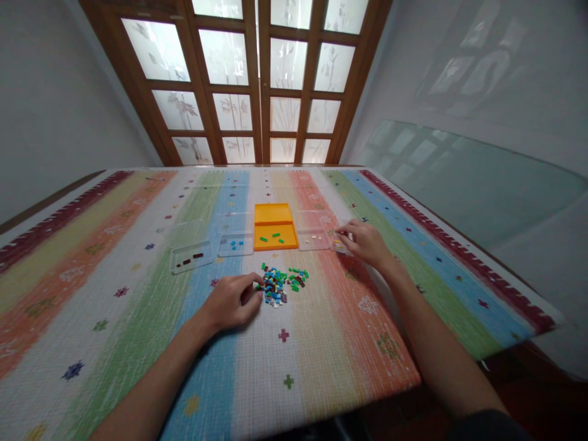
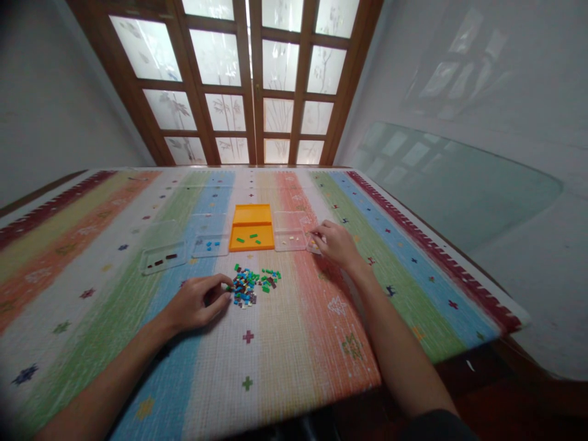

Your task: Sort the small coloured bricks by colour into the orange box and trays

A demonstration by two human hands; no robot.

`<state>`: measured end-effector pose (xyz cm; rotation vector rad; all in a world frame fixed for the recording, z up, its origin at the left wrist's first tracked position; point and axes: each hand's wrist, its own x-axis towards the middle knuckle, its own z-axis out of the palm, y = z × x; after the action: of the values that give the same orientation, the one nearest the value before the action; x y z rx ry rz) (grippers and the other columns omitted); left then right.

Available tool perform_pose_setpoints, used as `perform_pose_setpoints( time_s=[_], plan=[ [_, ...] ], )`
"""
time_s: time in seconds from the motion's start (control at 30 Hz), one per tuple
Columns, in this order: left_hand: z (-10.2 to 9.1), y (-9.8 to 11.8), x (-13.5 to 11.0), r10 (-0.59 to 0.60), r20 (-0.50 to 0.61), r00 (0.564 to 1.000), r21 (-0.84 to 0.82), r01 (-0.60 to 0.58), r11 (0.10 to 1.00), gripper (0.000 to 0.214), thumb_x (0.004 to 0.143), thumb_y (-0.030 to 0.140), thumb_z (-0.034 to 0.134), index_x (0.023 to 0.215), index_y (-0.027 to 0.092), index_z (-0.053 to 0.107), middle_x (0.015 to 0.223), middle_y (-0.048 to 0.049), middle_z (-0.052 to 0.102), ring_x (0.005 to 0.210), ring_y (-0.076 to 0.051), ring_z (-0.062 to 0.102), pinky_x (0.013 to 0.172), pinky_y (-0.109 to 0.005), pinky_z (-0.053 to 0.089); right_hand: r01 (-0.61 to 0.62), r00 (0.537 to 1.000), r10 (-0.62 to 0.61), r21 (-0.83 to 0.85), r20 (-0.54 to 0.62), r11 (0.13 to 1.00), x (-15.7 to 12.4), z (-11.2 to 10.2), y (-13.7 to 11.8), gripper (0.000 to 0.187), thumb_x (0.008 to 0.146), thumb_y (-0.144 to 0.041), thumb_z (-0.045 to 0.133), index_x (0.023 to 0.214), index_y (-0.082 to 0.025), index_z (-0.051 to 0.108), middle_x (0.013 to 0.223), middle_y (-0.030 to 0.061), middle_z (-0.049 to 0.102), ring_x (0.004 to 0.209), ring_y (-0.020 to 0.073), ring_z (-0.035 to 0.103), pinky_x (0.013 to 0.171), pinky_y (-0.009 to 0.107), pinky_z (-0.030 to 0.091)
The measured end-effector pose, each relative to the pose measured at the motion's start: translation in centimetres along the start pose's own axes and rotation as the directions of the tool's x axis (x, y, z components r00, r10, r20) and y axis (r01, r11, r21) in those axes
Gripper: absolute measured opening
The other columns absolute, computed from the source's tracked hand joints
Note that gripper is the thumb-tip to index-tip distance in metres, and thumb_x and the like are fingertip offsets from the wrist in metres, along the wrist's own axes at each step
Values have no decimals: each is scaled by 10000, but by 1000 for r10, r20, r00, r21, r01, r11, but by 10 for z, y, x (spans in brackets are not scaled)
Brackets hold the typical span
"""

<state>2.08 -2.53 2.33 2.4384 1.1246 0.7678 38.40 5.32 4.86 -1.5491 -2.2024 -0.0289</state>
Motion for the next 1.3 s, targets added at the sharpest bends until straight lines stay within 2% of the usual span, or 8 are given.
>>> perform_pose_setpoints(
  time_s=[0.1,0.23,0.37,0.53,0.63,0.77,1.0,1.3],
  plan=[
    [2,-1,0,5,-7,1000,5,-5,1000,186,864,243,528,964,176,670,556,45,553,475,-113,482,521,-245,352,111,994,-107,165,-29,980,-2,11,-28,228,909,-218,549,948,-155,764,836,86,662,720,178,580,694,295,415],
    [4,-2,-1,3,-1,1000,-4,-3,1000,259,876,244,522,1059,166,688,570,39,572,488,-116,496,525,-243,365,240,956,-282,346,76,907,-14,28,-74,165,908,-207,584,945,-183,743,870,59,643,733,157,565,688,280,415],
    [5,-2,-2,29,28,999,-20,-28,999,341,870,231,524,1156,158,695,646,7,650,499,-115,512,534,-245,390,315,912,-389,389,129,866,-25,40,-100,165,913,-180,566,935,-181,730,864,45,604,750,149,540,683,272,393],
    [6,1,-2,96,99,990,17,-98,995,381,854,228,528,1184,151,702,664,-8,671,497,-126,530,532,-255,399,344,889,-423,353,178,870,-25,43,-97,183,829,-112,566,900,-181,719,862,38,571,745,149,508,669,274,365],
    [5,1,-2,92,91,992,49,-96,994,340,858,231,529,1137,148,706,664,-10,673,503,-134,547,536,-260,407,327,891,-404,321,208,889,-23,41,-91,209,798,-87,565,894,-176,728,856,43,576,734,149,501,656,277,349],
    [6,0,-1,94,61,994,77,-98,992,277,871,246,531,1073,147,694,694,-24,693,522,-145,573,538,-263,410,315,898,-386,307,209,898,-24,39,-92,210,800,-92,578,901,-175,742,846,49,586,726,150,501,651,282,342],
    [4,2,-2,60,60,996,81,-65,995,256,892,261,522,1082,163,663,572,27,595,454,-130,506,517,-254,383,247,905,-339,332,257,910,-27,37,-99,142,860,-173,613,915,-170,744,851,45,584,719,142,512,645,273,356],
    [5,0,-1,77,51,996,88,-81,993,274,894,259,516,1111,161,652,575,27,600,463,-135,519,506,-256,369,237,917,-324,335,232,912,-29,39,-107,102,814,-138,613,838,-157,710,830,35,584,702,134,502,643,265,355]
  ],
)
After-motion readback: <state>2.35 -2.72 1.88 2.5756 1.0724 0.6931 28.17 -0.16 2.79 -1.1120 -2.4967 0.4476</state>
